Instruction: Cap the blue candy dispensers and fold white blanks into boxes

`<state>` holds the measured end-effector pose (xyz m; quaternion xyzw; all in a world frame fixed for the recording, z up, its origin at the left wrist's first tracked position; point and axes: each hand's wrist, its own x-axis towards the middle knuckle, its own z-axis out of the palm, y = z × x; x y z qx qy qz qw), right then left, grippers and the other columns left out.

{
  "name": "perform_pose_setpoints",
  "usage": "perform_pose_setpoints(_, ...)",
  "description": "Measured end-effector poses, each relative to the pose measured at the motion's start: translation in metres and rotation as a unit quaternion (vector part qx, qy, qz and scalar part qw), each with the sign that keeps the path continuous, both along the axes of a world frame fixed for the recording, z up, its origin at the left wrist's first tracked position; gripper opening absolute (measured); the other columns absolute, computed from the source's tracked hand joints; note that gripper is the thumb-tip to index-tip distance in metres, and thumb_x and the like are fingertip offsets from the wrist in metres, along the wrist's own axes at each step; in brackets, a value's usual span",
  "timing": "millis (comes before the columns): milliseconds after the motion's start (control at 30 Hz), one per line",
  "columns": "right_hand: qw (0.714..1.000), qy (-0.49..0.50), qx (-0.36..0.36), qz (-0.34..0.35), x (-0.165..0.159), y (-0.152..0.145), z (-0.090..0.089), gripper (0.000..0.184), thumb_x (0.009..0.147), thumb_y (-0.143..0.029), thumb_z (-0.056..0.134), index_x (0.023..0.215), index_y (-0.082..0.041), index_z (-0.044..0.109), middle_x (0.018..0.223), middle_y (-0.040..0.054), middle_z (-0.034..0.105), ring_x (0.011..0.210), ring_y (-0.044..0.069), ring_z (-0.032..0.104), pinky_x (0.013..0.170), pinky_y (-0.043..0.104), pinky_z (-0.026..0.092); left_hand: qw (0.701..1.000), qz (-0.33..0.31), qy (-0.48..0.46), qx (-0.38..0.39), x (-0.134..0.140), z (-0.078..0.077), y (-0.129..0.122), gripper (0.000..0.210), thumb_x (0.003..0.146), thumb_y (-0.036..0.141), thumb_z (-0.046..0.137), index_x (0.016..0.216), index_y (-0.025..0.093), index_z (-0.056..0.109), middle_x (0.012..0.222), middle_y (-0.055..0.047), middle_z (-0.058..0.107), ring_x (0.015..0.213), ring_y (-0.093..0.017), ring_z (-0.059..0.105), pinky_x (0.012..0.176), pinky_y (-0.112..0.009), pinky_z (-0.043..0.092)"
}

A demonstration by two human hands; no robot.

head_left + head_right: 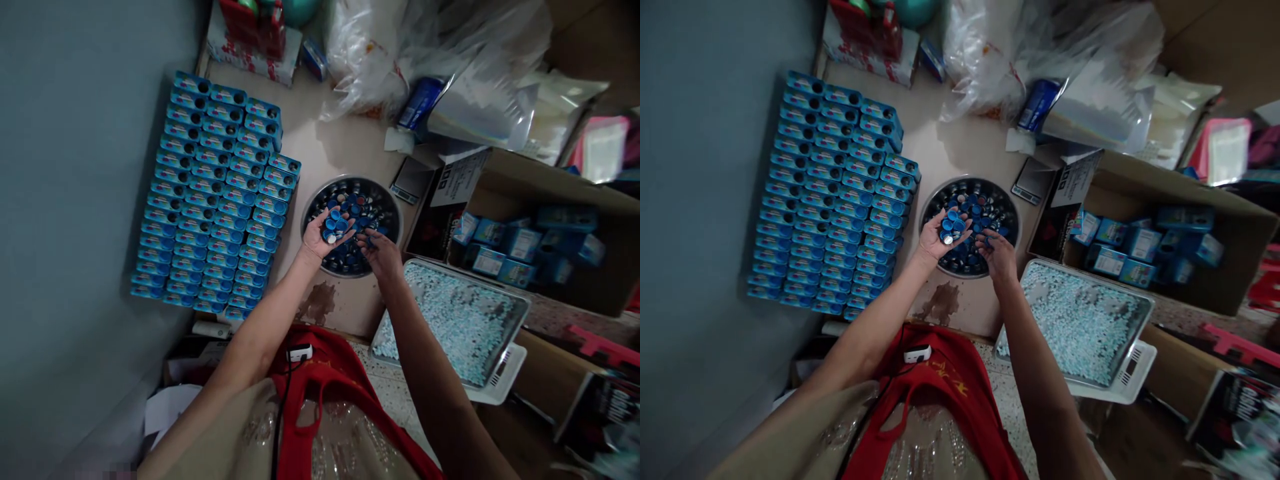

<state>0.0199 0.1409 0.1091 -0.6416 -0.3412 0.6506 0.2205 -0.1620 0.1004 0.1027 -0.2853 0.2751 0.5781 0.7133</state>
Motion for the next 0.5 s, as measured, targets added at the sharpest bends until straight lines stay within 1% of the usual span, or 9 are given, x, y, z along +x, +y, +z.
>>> perform_pose_setpoints(100,0.999,-0.022,0.030,0.008,0.002,0.003,0.002,0.035,0.071,-0.044,0.067,0.101,-0.026,0.063,0.086,0.0055,0.077,0.064,0.020,0.068,0.052,0.030,0.050,1.000,0.016,0.000,0.014,0.001,0.007,0.002,0.027,0.105,0.039,0.052,0.107,0.021,0.072,0.098,-0.007,0.080,0.108,-0.025,0.077,0.110,-0.058,0.054)
perform_pose_setpoints(167,0.995,-0.054,0.070,0.051,0.005,0.005,0.006,0.037,0.073,-0.047,0.068,0.102,-0.026,0.065,0.084,0.0046,0.076,0.062,0.019,0.066,0.052,0.031,0.048,1.000,0.024,0.008,0.007,0.001,0.015,0.002,0.025,0.104,0.036,0.053,0.105,0.020,0.072,0.095,-0.006,0.080,0.106,-0.024,0.078,0.109,-0.056,0.055)
perform_pose_setpoints(233,0.987,-0.079,0.106,0.095,0.009,0.004,0.012,0.036,0.073,-0.047,0.070,0.100,-0.024,0.071,0.084,0.0044,0.075,0.064,0.019,0.066,0.055,0.032,0.049,0.999,0.033,0.015,-0.003,0.000,0.024,-0.002,0.021,0.103,0.031,0.055,0.103,0.018,0.071,0.092,-0.007,0.080,0.105,-0.025,0.078,0.108,-0.054,0.056)
perform_pose_setpoints(267,0.984,-0.084,0.116,0.104,0.011,0.002,0.015,0.035,0.072,-0.047,0.072,0.099,-0.024,0.074,0.085,0.0041,0.075,0.065,0.018,0.066,0.057,0.032,0.050,0.999,0.035,0.016,-0.003,-0.002,0.028,-0.007,0.019,0.102,0.028,0.055,0.103,0.018,0.071,0.092,-0.007,0.080,0.105,-0.025,0.078,0.107,-0.054,0.057)
perform_pose_setpoints(333,0.985,-0.087,0.115,0.092,0.012,-0.002,0.019,0.036,0.070,-0.046,0.074,0.098,-0.023,0.077,0.081,0.0029,0.073,0.064,0.018,0.065,0.059,0.032,0.052,0.999,0.038,0.017,0.009,-0.007,0.033,-0.020,0.019,0.101,0.026,0.057,0.105,0.017,0.072,0.096,-0.010,0.080,0.107,-0.027,0.078,0.106,-0.053,0.058)
perform_pose_setpoints(400,0.988,-0.088,0.104,0.069,0.007,-0.010,0.022,0.039,0.069,-0.046,0.076,0.101,-0.023,0.078,0.075,0.0014,0.071,0.061,0.018,0.064,0.059,0.033,0.052,0.999,0.042,0.020,0.020,-0.017,0.036,-0.038,0.019,0.099,0.027,0.058,0.108,0.017,0.072,0.103,-0.012,0.081,0.108,-0.028,0.078,0.105,-0.052,0.059)
perform_pose_setpoints(500,0.989,-0.088,0.099,0.073,-0.016,-0.027,0.029,0.042,0.065,-0.045,0.079,0.101,-0.022,0.077,0.071,0.0007,0.070,0.061,0.019,0.065,0.061,0.035,0.055,0.998,0.058,0.032,-0.002,-0.041,0.040,-0.073,0.018,0.096,0.027,0.061,0.107,0.017,0.072,0.108,-0.013,0.080,0.106,-0.028,0.078,0.101,-0.050,0.062)
